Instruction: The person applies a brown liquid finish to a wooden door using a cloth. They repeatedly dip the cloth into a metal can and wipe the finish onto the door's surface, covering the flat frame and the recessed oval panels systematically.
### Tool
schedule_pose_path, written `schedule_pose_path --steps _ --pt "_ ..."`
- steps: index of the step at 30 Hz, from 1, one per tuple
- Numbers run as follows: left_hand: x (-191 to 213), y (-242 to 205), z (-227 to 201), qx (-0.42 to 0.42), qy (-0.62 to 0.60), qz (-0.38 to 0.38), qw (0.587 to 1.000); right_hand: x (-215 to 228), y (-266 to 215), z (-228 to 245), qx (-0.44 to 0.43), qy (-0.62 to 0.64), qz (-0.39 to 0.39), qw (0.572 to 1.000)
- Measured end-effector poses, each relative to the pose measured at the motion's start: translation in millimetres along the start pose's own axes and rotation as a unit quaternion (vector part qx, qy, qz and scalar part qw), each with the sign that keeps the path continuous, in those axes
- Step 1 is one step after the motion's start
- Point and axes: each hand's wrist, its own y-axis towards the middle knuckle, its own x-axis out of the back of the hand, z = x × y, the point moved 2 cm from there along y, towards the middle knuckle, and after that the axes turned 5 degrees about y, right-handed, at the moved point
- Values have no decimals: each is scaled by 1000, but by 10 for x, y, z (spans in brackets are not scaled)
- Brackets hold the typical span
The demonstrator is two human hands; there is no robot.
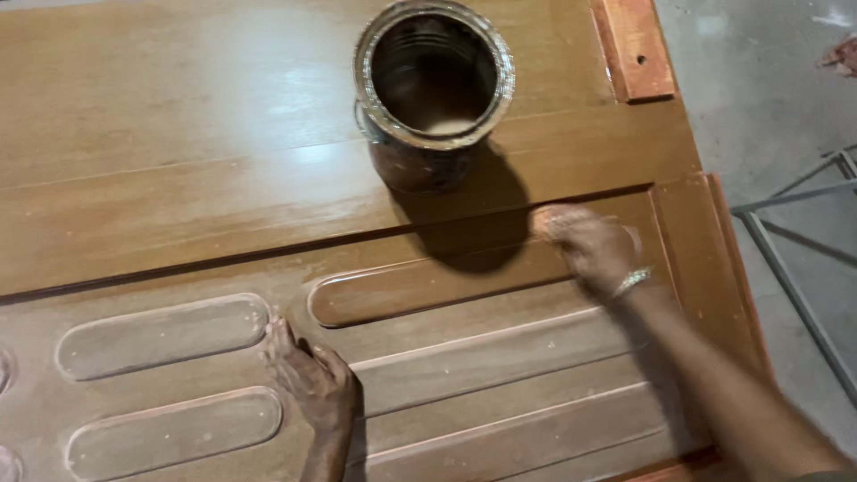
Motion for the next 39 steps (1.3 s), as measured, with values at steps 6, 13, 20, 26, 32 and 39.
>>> schedule_pose_path --steps 6,13,20,26,32,39 --pt "-86 -21 23 -1 19 24 1000 550 -668 -1011 -30 -104 -45 993" --pt "-111 -47 107 -35 39 24 998 -351 -1243 236 -344 -98 -149 922" --pt "-92 -9 67 -52 45 32 997 -193 -1149 383 -200 -91 -152 963" --pt "-73 -30 48 -41 38 19 998 224 -1079 -183 -226 -131 -208 943" --pt "-4 1 -36 -7 27 17 999 -521 -903 773 -209 -190 -157 946" --pt "153 -104 91 53 -250 -8 967 -1881 -211 2715 -102 169 -32 980"
